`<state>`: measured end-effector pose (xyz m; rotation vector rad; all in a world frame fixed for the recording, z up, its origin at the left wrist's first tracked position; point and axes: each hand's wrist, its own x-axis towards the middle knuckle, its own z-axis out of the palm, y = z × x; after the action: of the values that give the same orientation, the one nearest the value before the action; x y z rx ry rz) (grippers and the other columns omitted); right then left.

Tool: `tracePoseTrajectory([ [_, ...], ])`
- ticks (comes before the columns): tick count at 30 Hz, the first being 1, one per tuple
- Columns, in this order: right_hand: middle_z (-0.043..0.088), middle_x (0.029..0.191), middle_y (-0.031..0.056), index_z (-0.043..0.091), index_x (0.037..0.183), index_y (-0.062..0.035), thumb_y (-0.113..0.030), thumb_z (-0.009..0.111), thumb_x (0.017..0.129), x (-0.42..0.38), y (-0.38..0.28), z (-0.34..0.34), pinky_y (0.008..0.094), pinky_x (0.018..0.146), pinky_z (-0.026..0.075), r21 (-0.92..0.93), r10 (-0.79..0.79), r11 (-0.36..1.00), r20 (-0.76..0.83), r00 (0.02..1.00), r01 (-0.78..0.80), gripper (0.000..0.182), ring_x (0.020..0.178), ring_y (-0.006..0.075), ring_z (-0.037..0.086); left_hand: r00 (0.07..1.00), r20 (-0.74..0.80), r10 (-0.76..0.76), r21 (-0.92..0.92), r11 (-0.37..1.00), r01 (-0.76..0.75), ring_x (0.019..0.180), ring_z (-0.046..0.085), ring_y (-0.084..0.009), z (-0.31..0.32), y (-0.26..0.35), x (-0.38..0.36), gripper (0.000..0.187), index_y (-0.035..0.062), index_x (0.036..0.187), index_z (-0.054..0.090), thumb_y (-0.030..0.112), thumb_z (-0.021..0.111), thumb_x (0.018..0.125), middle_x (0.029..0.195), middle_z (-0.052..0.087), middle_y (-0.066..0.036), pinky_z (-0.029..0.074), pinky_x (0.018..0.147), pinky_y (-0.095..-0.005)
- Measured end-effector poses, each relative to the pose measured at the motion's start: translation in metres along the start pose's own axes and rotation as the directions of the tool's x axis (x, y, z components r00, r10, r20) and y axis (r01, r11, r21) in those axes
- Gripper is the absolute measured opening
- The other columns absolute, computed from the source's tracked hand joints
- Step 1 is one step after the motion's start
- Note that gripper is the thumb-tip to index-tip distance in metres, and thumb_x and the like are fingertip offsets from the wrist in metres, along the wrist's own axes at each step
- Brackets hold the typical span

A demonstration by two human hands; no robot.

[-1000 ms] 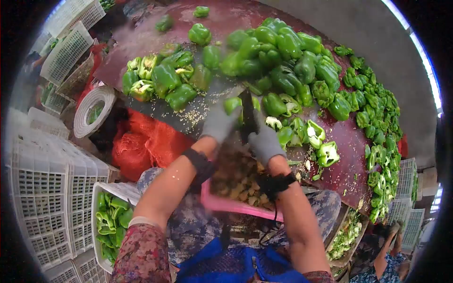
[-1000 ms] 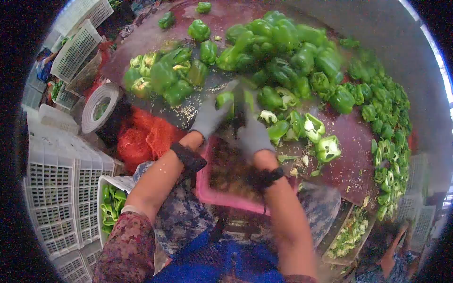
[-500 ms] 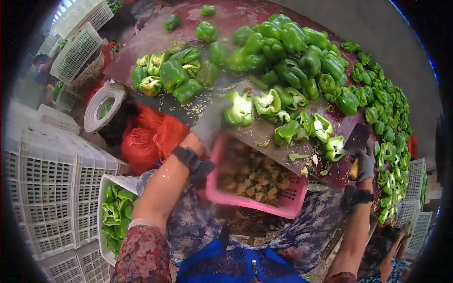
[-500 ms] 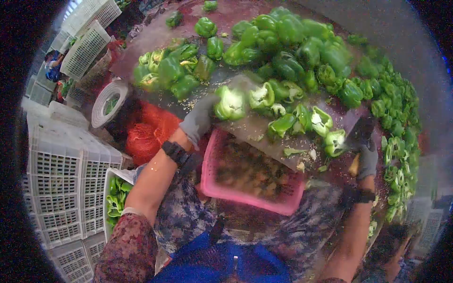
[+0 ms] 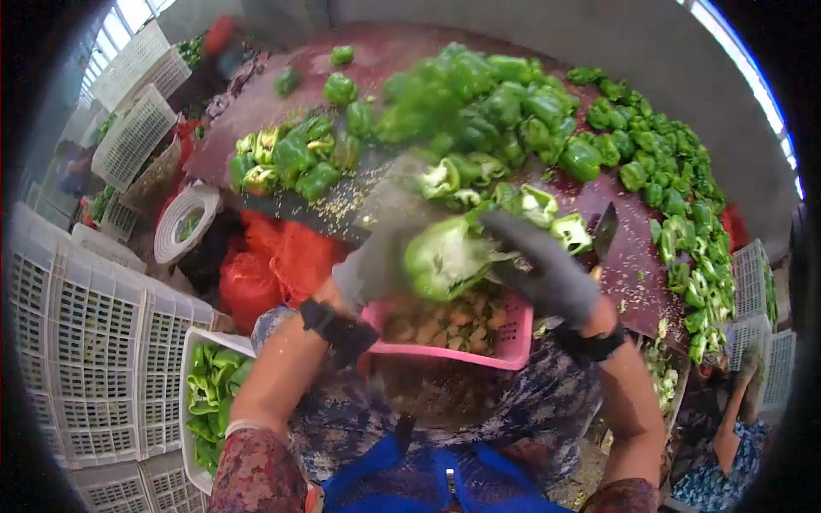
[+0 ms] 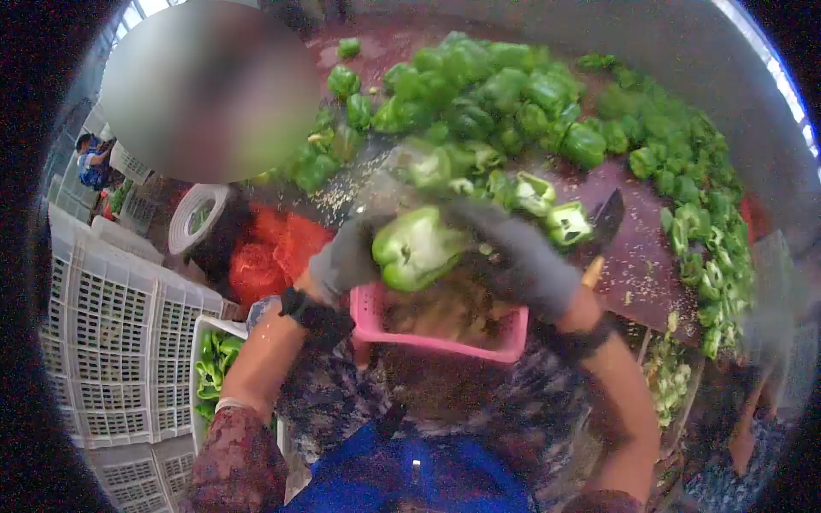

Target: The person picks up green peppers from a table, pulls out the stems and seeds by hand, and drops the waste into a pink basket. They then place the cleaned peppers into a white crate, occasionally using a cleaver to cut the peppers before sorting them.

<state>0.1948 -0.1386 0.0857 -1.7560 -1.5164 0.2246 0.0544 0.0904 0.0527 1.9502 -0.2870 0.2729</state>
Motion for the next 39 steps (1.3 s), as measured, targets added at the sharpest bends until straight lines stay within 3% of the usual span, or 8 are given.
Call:
tracePoseTrajectory([
  [2, 0.063, 0.115, 0.0167, 0.059, 0.13, -0.0072, -0.004, 0.069, 0.085, -0.002, -0.018, 0.014, 0.0389, 0.088, 0.052, -0.05, -0.017, 0.999, 0.043, 0.999, 0.019, 0.046, 0.104, 0.0325, 0.063, 0.934, 0.054, -0.352, -0.645, 0.702, 0.302, 0.104, 0.062, -0.0132, 0.009, -0.013, -0.009, 0.073, 0.0032, 0.134, 0.052, -0.001, 0.082, 0.068, 0.12, 0.065, -0.008, 0.052, 0.091, -0.0316],
  [7, 0.065, 0.103, 0.0151, 0.067, 0.11, -0.0037, -0.007, 0.071, 0.085, -0.014, -0.04, 0.062, 0.034, 0.075, 0.052, 0.252, 0.202, 0.957, -0.217, 0.955, -0.145, 0.025, 0.088, 0.0265, 0.065, 0.873, 0.086, -0.481, -0.952, 0.22, 0.215, 0.115, 0.061, -0.022, 0.023, 0.051, -0.046, 0.059, 0.0078, 0.139, 0.046, 0.046, 0.058, 0.096, 0.127, 0.061, -0.007, 0.053, 0.095, -0.0399],
  [8, 0.065, 0.101, 0.0147, 0.068, 0.108, -0.0033, -0.008, 0.071, 0.086, -0.014, -0.045, 0.07, 0.0332, 0.075, 0.052, 0.082, 0.106, 0.993, -0.332, 0.937, -0.083, 0.023, 0.086, 0.0253, 0.065, 0.884, -0.163, -0.438, -0.861, 0.501, 0.09, 0.108, 0.064, -0.023, 0.036, 0.056, -0.049, 0.065, 0.0093, 0.138, 0.047, 0.061, 0.041, 0.098, 0.123, 0.063, -0.008, 0.056, 0.088, -0.0391],
  [11, 0.065, 0.096, 0.0131, 0.069, 0.104, -0.0035, -0.008, 0.071, 0.086, -0.014, -0.078, 0.084, 0.0311, 0.072, 0.051, 0.345, 0.248, 0.932, -0.39, 0.887, -0.109, 0.018, 0.08, 0.022, 0.064, 0.856, -0.226, -0.465, -0.858, 0.511, 0.051, 0.1, 0.065, -0.0214, 0.048, 0.052, -0.067, 0.059, 0.0088, 0.136, 0.049, 0.055, 0.046, 0.098, 0.118, 0.064, -0.008, 0.056, 0.082, -0.0369],
  [21, 0.057, 0.122, 0.0232, 0.058, 0.127, -0.0075, -0.008, 0.072, 0.076, -0.019, -0.128, 0.056, 0.0457, 0.086, 0.051, -0.262, -0.163, 0.951, 0.032, 0.986, 0.166, 0.053, 0.102, 0.0397, 0.06, 0.801, -0.246, -0.546, -0.914, 0.406, -0.004, 0.108, 0.063, -0.0233, 0.06, 0.054, -0.097, 0.051, 0.0005, 0.135, 0.05, 0.037, 0.048, 0.1, 0.121, 0.064, -0.011, 0.05, 0.096, -0.0365],
  [24, 0.055, 0.132, 0.0215, 0.045, 0.143, -0.0119, -0.015, 0.065, 0.082, -0.023, -0.124, 0.064, 0.048, 0.086, 0.053, -0.289, -0.14, 0.938, 0.192, 0.971, 0.192, 0.064, 0.104, 0.0432, 0.061, 0.705, -0.518, -0.484, -0.598, 0.795, 0.107, 0.107, 0.062, -0.0176, 0.051, 0.054, -0.109, 0.066, 0.0052, 0.147, 0.039, 0.041, 0.059, 0.095, 0.125, 0.062, -0.007, 0.052, 0.089, -0.0341],
  [29, 0.062, 0.122, 0.0119, 0.048, 0.136, 0.0028, 0.005, 0.074, 0.077, -0.033, -0.066, 0.103, 0.0315, 0.088, 0.052, 0.684, 0.029, 0.679, 0.338, 0.941, -0.267, 0.065, 0.105, 0.0203, 0.064, 0.818, -0.416, -0.398, -0.649, 0.76, 0.04, 0.097, 0.062, -0.0162, 0.061, 0.026, -0.108, 0.055, 0.0035, 0.135, 0.049, 0.031, 0.068, 0.091, 0.115, 0.063, -0.008, 0.052, 0.083, -0.0314],
  [39, 0.059, 0.125, 0.0157, 0.054, 0.13, -0.0019, -0.028, 0.06, 0.095, -0.027, -0.057, 0.143, 0.0429, 0.091, 0.053, 0.769, 0.137, 0.036, 0.629, 0.766, -0.638, 0.044, 0.112, 0.0291, 0.06, 0.782, -0.15, -0.606, -0.882, 0.439, 0.172, 0.065, 0.063, -0.0175, 0.075, 0.048, -0.107, 0.022, 0.0066, 0.086, 0.067, 0.026, 0.058, 0.09, 0.075, 0.067, -0.005, 0.053, 0.064, -0.0321],
])
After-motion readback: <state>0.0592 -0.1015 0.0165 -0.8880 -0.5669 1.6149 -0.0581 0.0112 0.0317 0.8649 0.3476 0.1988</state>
